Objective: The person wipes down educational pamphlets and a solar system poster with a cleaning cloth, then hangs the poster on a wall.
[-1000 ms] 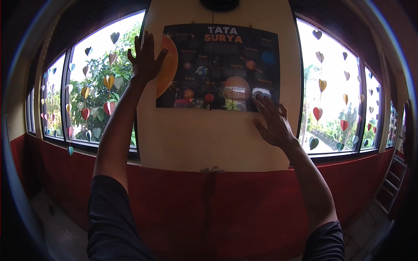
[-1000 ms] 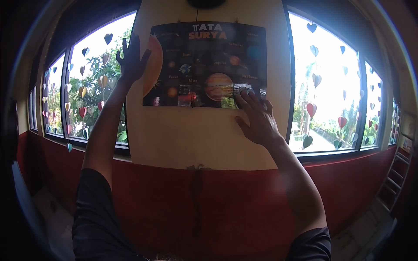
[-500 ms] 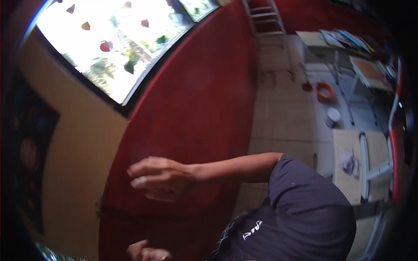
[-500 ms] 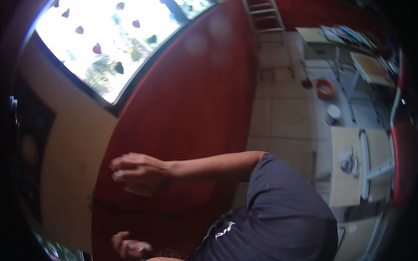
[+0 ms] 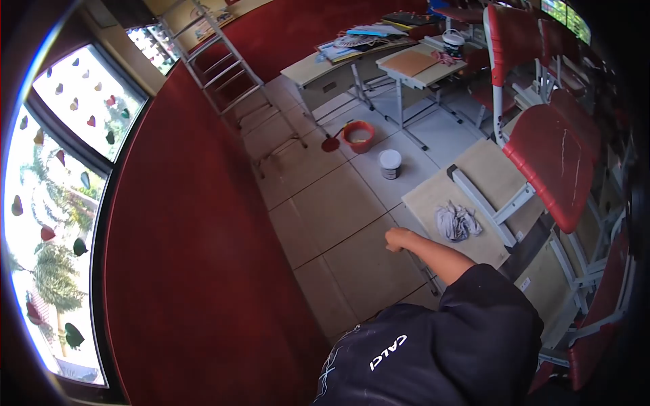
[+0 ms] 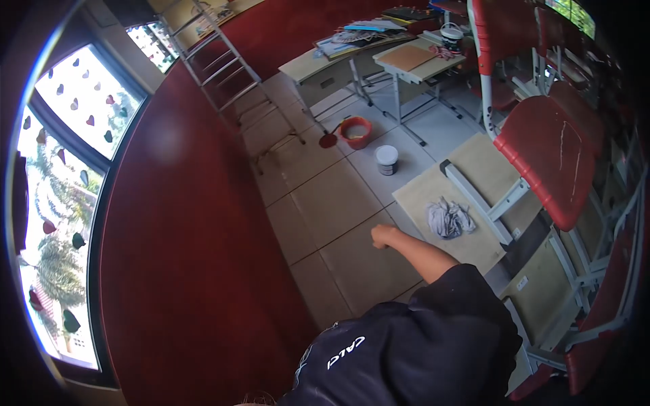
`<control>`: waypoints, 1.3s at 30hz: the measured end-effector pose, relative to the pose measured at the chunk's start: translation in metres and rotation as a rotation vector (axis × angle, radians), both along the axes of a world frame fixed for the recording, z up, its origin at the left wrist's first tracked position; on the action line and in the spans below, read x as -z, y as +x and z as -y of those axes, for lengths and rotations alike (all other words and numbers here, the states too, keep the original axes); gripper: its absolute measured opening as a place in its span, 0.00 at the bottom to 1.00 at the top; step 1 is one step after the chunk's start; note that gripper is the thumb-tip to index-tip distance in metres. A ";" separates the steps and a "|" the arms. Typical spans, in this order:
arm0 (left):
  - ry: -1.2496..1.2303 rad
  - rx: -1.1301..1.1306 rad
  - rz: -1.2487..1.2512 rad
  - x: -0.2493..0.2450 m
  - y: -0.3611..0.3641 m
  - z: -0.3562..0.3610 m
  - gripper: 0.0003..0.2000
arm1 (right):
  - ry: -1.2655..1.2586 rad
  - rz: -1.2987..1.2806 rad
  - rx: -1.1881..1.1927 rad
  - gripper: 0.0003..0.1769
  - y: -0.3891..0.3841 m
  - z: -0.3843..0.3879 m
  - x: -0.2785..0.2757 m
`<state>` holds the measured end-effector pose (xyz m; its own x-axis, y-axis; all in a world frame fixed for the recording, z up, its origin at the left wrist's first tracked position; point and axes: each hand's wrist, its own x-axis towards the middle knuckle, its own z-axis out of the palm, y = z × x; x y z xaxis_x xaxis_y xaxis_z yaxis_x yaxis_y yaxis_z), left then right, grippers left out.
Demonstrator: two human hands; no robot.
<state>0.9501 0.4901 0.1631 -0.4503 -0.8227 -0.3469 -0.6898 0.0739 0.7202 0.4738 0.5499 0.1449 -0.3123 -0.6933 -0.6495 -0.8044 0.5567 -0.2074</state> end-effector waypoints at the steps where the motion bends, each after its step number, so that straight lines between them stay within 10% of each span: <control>1: 0.029 0.011 0.004 0.010 -0.014 0.013 0.25 | -0.202 -0.002 0.077 0.16 -0.010 0.010 0.006; 5: 0.144 0.036 0.031 0.051 -0.063 0.072 0.26 | -0.555 0.216 0.208 0.18 -0.003 0.033 0.024; 7: 0.191 0.045 0.066 0.073 -0.085 0.107 0.26 | -0.368 0.372 0.370 0.30 0.023 0.028 0.031; 13: 0.300 0.093 0.221 0.142 -0.116 0.236 0.26 | 0.287 0.289 -0.123 0.16 0.068 -0.085 0.212; 16: 0.222 0.152 0.347 0.174 -0.104 0.332 0.27 | 0.199 0.282 0.367 0.18 0.060 -0.135 0.091; 20: -0.054 0.248 0.427 0.176 -0.117 0.483 0.27 | 0.651 0.559 0.645 0.22 0.013 -0.086 0.098; 27: 0.255 0.198 0.138 0.125 -0.344 0.603 0.18 | -0.806 0.452 1.035 0.17 -0.039 0.132 0.130; 30: 0.280 0.293 0.109 0.177 -0.409 0.601 0.19 | -0.693 0.335 0.584 0.16 -0.087 0.170 0.102; 34: 0.480 0.379 0.237 0.157 -0.463 0.552 0.19 | -0.473 0.304 0.754 0.07 -0.168 0.150 0.115; 36: 0.609 0.351 0.240 0.147 -0.479 0.548 0.19 | -0.743 0.163 0.824 0.23 -0.207 0.124 0.139; 37: 0.607 0.331 0.244 0.147 -0.481 0.549 0.18 | -0.488 0.269 1.062 0.31 -0.228 0.121 0.107; 39: 0.480 0.441 0.344 0.128 -0.484 0.548 0.17 | -0.458 0.284 1.180 0.27 -0.271 0.102 0.106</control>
